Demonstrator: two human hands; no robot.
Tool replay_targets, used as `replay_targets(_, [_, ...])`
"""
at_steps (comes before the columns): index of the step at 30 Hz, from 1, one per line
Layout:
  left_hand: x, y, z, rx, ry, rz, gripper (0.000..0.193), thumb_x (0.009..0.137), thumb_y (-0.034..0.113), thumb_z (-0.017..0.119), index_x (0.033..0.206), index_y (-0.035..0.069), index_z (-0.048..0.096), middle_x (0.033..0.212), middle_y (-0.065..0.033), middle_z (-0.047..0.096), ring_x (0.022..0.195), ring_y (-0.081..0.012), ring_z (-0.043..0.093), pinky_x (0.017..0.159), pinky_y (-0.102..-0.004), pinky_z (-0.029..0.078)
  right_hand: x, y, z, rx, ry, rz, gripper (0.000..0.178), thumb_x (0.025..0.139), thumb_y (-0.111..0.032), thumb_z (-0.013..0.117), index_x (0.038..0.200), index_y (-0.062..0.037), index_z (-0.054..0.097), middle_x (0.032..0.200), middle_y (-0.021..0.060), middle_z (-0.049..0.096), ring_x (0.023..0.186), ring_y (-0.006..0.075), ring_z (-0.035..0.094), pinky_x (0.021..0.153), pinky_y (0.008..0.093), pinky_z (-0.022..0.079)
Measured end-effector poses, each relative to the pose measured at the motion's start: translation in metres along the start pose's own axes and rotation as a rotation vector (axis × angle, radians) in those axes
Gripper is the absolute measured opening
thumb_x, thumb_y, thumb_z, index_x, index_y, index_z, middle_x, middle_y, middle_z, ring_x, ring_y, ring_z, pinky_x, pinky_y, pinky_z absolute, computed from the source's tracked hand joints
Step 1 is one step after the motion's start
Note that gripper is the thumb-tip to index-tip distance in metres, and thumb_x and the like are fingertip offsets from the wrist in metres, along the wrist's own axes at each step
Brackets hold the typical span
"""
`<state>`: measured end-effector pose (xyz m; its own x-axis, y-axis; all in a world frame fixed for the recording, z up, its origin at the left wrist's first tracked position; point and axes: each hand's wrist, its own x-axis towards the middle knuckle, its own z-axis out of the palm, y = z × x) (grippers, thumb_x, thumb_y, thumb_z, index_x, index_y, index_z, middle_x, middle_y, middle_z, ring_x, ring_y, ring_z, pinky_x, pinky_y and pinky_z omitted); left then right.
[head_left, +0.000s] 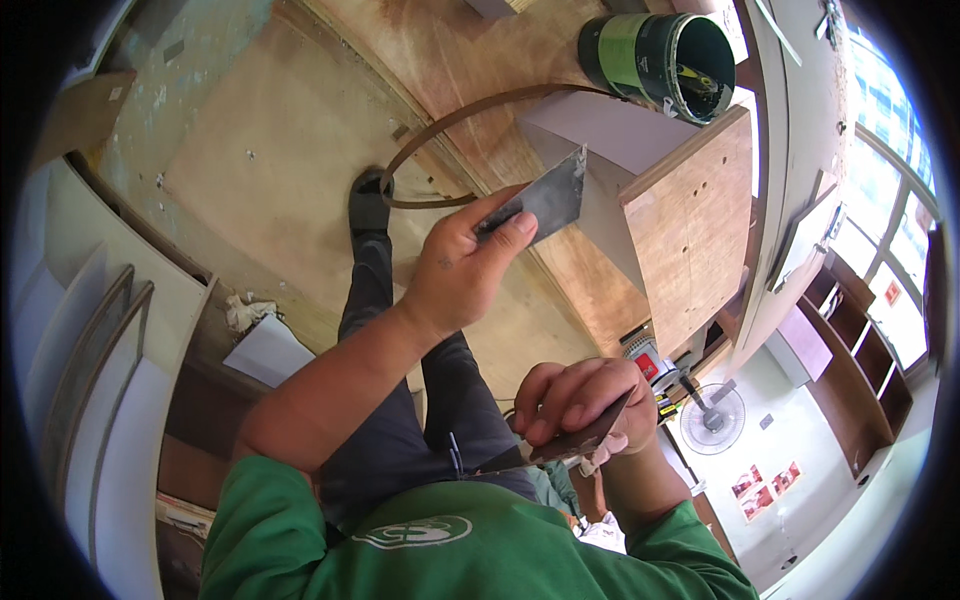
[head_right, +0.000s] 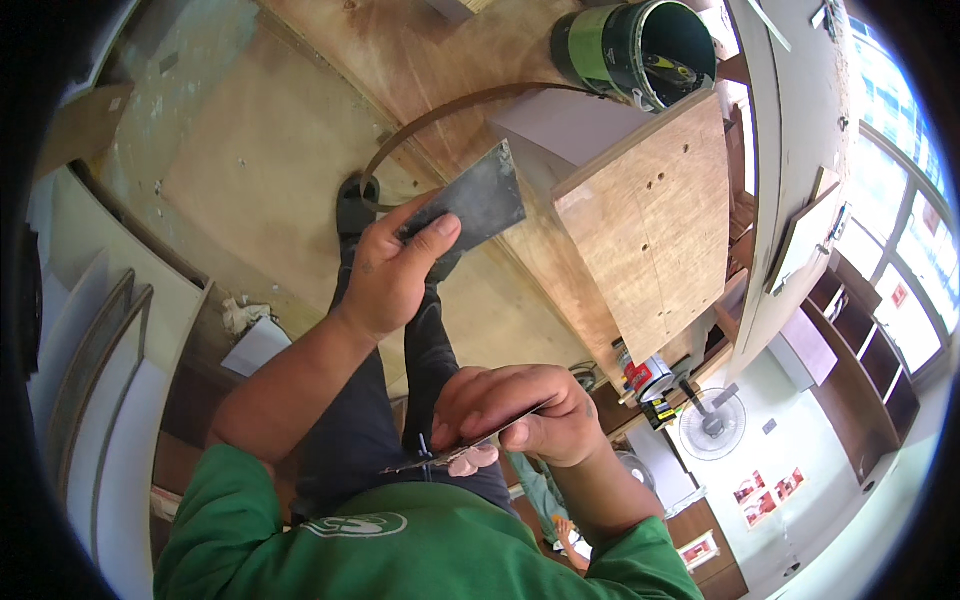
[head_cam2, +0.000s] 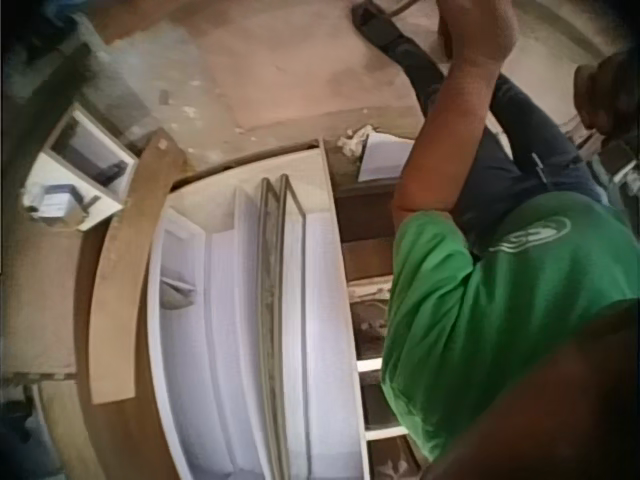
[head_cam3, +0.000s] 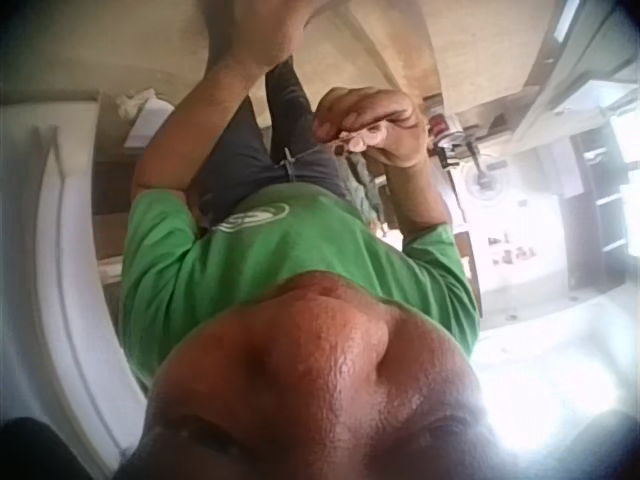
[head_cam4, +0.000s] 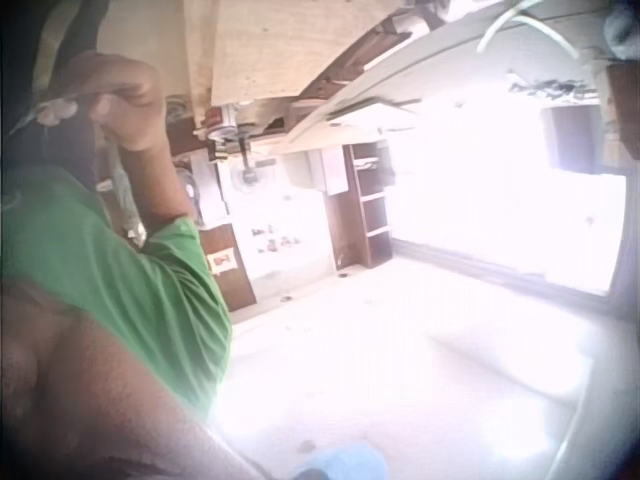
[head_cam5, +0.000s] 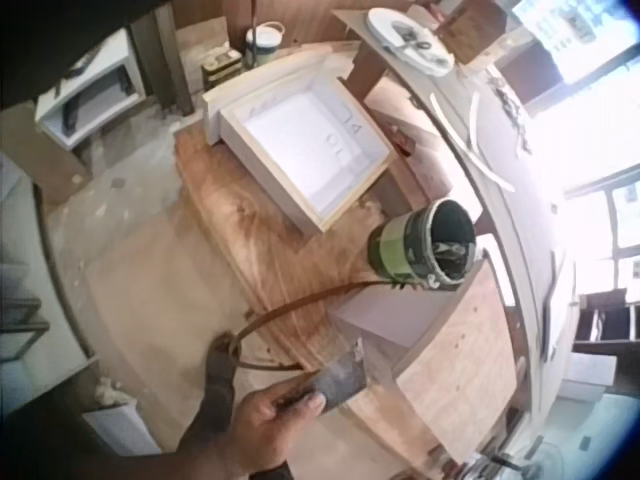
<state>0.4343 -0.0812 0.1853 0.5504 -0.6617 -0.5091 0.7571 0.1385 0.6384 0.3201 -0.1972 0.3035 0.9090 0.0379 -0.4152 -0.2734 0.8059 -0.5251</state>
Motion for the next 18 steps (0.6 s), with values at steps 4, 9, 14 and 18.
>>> replay_targets(4, [-0.014, -0.022, 0.029, -0.117, 0.061, 0.089, 0.035, 0.105, 0.016, 0.053, 0.136, -0.001, 0.057, 0.093, 0.0048, 0.058, 0.082, -0.0012, 0.046, 0.076, -0.0176, 0.041, -0.007, -0.004, -0.009, -0.051, -0.052, -0.026, 0.027, 0.095, -0.022, 0.063, 0.105, 0.0022, 0.071, 0.098, 0.0276, 0.07, 0.092, 0.0427, 0.064, 0.083, 0.0512, 0.049])
replay_targets(9, [-0.007, -0.049, 0.045, -0.098, 0.069, 0.295, 0.039, 0.107, 0.016, 0.049, 0.143, 0.002, 0.05, 0.107, 0.0011, 0.062, 0.093, -0.0034, 0.052, 0.086, -0.0194, 0.042, -0.022, -0.002, -0.011, -0.204, 0.008, -0.019, 0.029, 0.103, -0.028, 0.05, 0.097, -0.0061, 0.067, 0.091, 0.0218, 0.071, 0.085, 0.0411, 0.064, 0.074, 0.0477, 0.052])
replay_targets(14, [-0.006, -0.065, 0.058, -0.094, 0.083, 0.379, 0.039, 0.107, 0.016, 0.049, 0.143, 0.002, 0.049, 0.124, -0.0064, 0.064, 0.11, -0.0089, 0.057, 0.097, -0.0238, 0.043, -0.039, 0.005, -0.028, -0.054, 0.056, -0.001, 0.027, 0.092, -0.021, 0.068, 0.102, 0.0033, 0.073, 0.096, 0.0278, 0.071, 0.089, 0.0428, 0.065, 0.082, 0.0497, 0.05])
replay_targets(18, [-0.004, -0.082, 0.067, -0.062, 0.114, 0.452, 0.039, 0.106, 0.016, 0.05, 0.142, 0.002, 0.05, 0.121, -0.0075, 0.065, 0.106, -0.0088, 0.058, 0.093, -0.0242, 0.045, -0.052, 0.005, -0.038, -0.06, 0.053, 0.006, 0.027, 0.091, -0.022, 0.068, 0.101, 0.003, 0.073, 0.096, 0.0274, 0.071, 0.089, 0.044, 0.065, 0.081, 0.0493, 0.05])
